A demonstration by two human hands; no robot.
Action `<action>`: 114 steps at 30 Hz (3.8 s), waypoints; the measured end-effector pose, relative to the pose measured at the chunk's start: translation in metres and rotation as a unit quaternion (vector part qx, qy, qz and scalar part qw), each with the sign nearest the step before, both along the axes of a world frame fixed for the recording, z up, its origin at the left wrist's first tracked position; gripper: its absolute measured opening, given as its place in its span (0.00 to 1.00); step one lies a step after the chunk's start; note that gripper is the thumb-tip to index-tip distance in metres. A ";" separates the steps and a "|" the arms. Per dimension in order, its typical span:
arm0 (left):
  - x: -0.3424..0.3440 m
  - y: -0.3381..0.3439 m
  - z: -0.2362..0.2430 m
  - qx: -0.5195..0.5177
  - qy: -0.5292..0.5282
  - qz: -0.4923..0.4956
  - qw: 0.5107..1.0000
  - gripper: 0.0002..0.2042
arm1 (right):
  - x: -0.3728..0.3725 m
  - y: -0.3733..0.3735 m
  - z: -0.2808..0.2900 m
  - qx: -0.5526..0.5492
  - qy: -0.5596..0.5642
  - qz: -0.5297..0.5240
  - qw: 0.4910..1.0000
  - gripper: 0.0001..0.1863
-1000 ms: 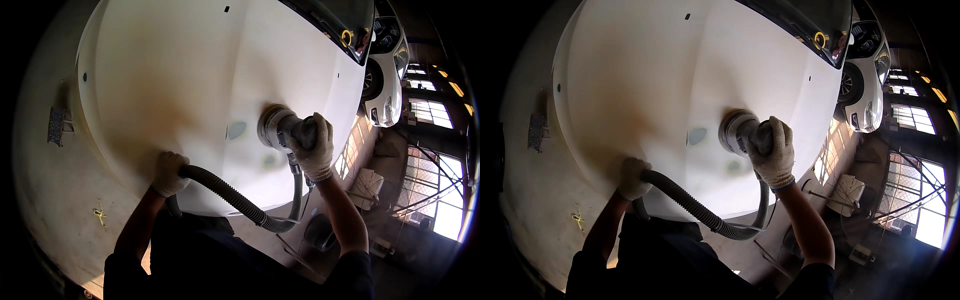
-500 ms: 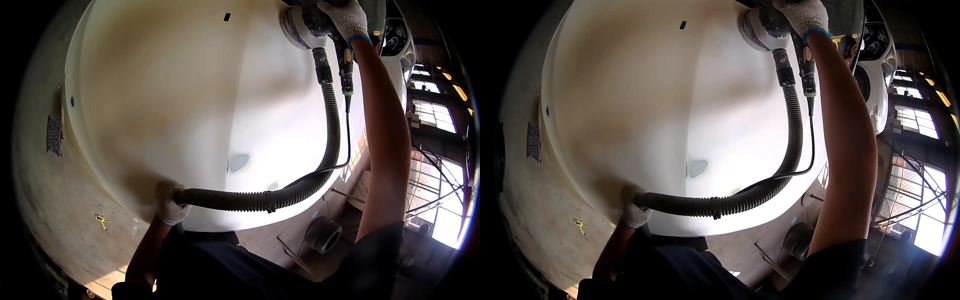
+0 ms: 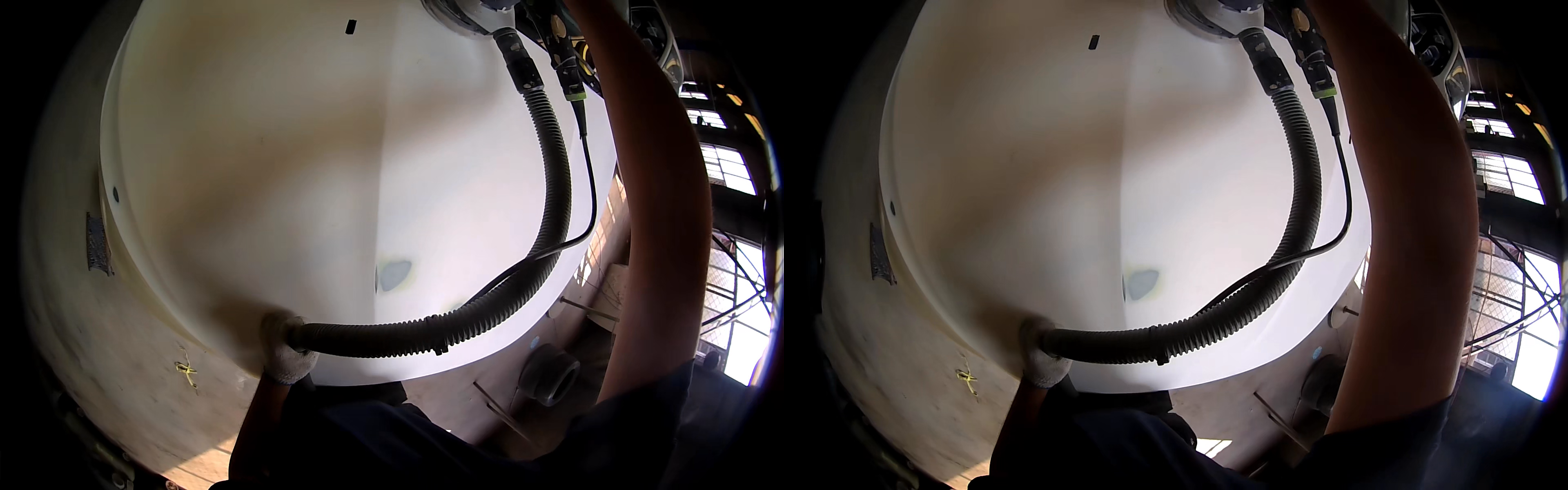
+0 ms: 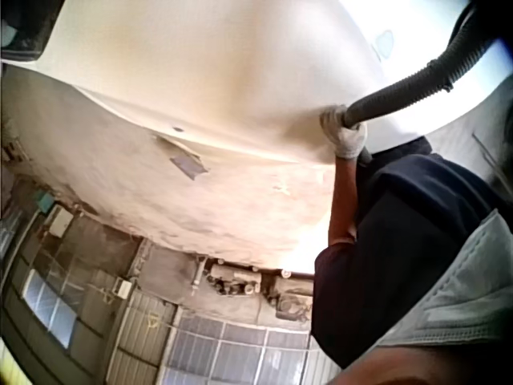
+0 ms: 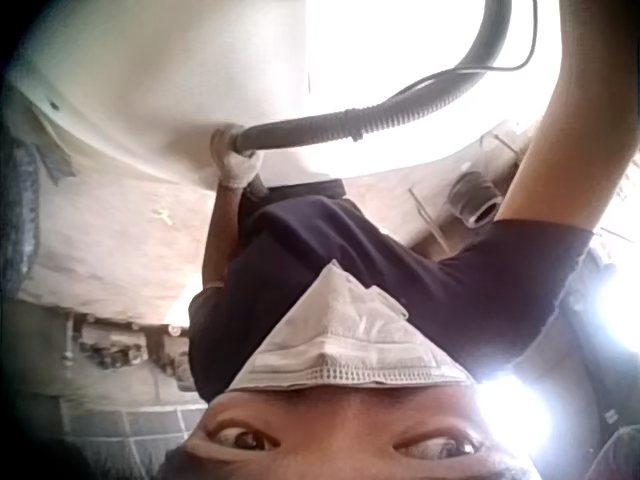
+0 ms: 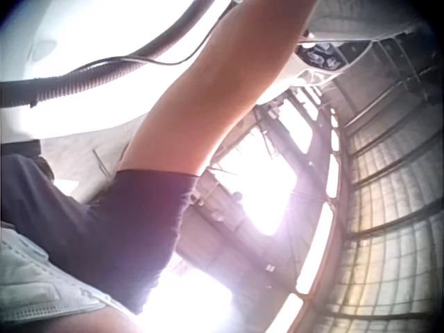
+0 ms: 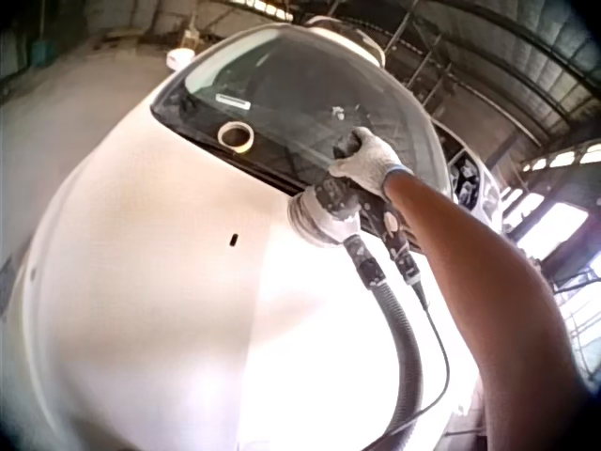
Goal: The person uses a handheld orbital sander to sand the hood of a white car. They move the sander across the surface in overlapping passes, occasionally pausing to wipe the hood with a cloth.
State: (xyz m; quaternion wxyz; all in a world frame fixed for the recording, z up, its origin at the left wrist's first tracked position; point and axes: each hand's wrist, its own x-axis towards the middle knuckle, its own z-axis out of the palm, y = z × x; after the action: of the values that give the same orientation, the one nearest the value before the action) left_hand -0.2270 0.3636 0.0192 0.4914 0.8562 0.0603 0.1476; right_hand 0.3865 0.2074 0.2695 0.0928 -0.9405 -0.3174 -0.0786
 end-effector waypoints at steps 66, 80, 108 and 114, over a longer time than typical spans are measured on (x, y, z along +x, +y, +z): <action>0.012 -0.014 0.010 0.016 -0.015 -0.016 1.000 0.10 | -0.015 -0.189 0.014 0.020 -0.041 -0.139 0.989 0.28; 0.011 -0.014 0.016 0.019 0.031 -0.041 0.998 0.12 | -0.043 -0.342 0.004 -0.003 -0.010 -0.224 0.974 0.17; 0.049 0.077 0.084 0.128 0.128 -0.151 0.972 0.47 | -0.116 -0.151 -0.012 -0.013 -0.095 -0.108 0.989 0.40; 0.113 0.160 0.017 0.262 0.043 0.070 0.962 0.33 | -0.106 -0.226 -0.012 0.027 -0.082 -0.198 0.976 0.41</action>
State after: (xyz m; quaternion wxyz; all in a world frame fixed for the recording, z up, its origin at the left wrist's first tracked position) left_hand -0.1141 0.5232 0.0361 0.2355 0.9542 0.0999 0.1554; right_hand 0.2808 -0.0188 0.2576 0.0748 -0.9722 -0.1290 -0.1808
